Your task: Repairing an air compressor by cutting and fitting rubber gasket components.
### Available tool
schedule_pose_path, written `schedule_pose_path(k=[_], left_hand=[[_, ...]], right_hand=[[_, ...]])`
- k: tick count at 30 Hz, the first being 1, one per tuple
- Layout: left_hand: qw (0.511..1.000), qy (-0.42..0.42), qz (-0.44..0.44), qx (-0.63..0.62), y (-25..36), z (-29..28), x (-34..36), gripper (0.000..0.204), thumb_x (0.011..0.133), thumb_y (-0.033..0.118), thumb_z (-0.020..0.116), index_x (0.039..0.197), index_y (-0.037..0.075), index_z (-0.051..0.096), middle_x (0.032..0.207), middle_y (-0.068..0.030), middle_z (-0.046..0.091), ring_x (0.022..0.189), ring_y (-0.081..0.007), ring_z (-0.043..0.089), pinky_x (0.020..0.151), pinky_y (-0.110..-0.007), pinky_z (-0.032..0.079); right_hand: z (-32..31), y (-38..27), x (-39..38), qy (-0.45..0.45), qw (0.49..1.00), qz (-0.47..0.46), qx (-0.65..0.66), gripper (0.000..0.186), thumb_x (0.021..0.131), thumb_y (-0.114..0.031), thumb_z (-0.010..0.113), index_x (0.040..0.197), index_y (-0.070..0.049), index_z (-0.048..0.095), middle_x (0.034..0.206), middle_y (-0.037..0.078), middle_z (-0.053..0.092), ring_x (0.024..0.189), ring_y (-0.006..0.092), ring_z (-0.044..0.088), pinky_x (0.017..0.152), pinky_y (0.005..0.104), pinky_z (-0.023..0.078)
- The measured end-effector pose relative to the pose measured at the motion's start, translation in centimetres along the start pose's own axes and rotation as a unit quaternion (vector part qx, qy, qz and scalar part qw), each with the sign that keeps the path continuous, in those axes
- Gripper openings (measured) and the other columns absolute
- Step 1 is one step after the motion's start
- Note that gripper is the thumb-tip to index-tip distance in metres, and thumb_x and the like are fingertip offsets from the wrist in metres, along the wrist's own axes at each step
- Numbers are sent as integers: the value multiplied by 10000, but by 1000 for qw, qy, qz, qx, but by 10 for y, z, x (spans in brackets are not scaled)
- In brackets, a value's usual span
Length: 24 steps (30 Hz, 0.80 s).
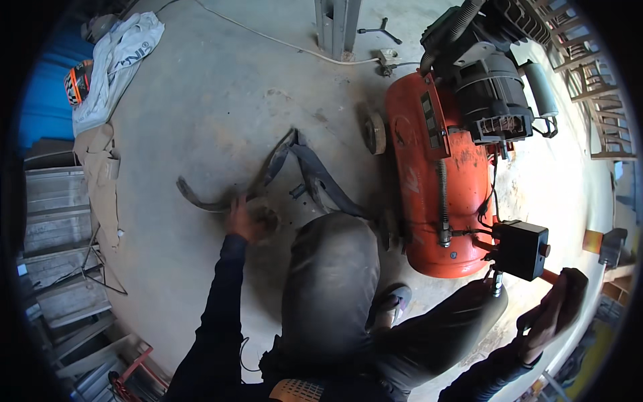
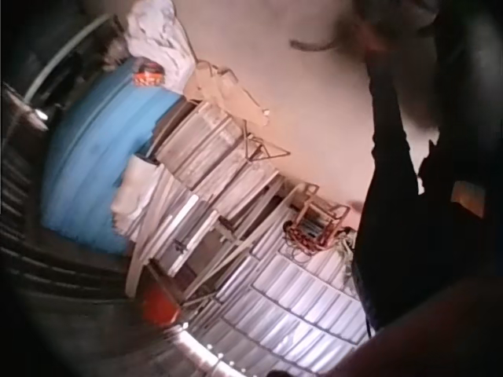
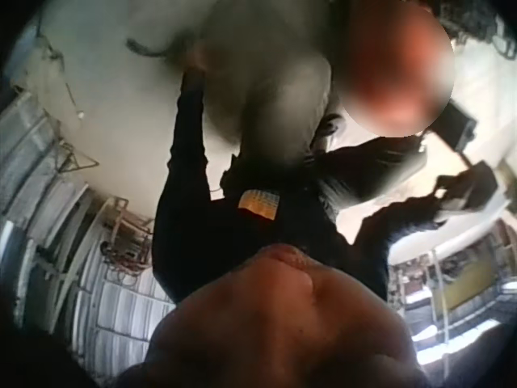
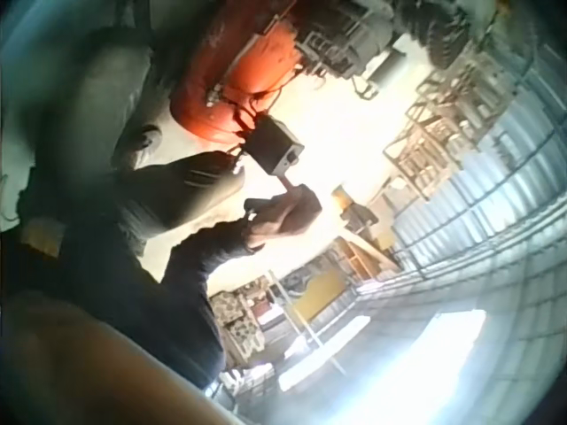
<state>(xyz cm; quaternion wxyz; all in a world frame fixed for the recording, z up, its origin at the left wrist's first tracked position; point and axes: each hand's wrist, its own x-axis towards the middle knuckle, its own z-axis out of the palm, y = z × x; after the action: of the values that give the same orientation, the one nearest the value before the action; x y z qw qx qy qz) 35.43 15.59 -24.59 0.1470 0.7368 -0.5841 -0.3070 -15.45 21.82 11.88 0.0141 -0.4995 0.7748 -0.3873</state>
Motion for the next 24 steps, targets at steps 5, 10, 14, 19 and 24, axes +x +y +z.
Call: schedule_pose_path(k=[5,10,14,19,24], left_hand=[[972,-2,146,185,59,30,30,484,701,226,716,1153,105,591,1132,-111,565,1149,-338,469,901,-508,433],[959,-31,185,213,37,123,46,284,785,239,645,1037,109,626,1093,-108,579,1099,-312,516,875,-490,430],[991,74,73,85,12,92,67,196,851,199,646,966,43,621,904,-122,631,861,-339,619,790,-411,512],[868,-34,81,-489,272,-26,27,154,990,164,530,1037,17,534,976,-130,672,784,-160,647,728,-275,525],[877,-95,160,-442,431,-114,-51,160,1000,151,519,1053,0,535,979,-132,674,785,-142,645,713,-257,523]], right_hand=[[4,-12,-1,9,999,44,-15,157,952,-126,503,991,3,583,741,16,550,564,45,371,506,209,279],[7,-25,-2,-6,998,28,-48,158,926,-117,501,962,10,588,755,52,582,605,80,440,549,230,340],[16,-24,-8,-60,997,-54,10,142,869,-91,499,929,14,574,729,78,566,582,149,488,569,281,394],[-17,-14,16,-203,957,-208,14,133,790,-2,587,922,11,575,749,132,580,720,252,568,643,308,450],[-16,-13,72,-302,891,-289,180,208,785,27,667,979,10,595,763,127,595,753,296,595,681,304,480]])
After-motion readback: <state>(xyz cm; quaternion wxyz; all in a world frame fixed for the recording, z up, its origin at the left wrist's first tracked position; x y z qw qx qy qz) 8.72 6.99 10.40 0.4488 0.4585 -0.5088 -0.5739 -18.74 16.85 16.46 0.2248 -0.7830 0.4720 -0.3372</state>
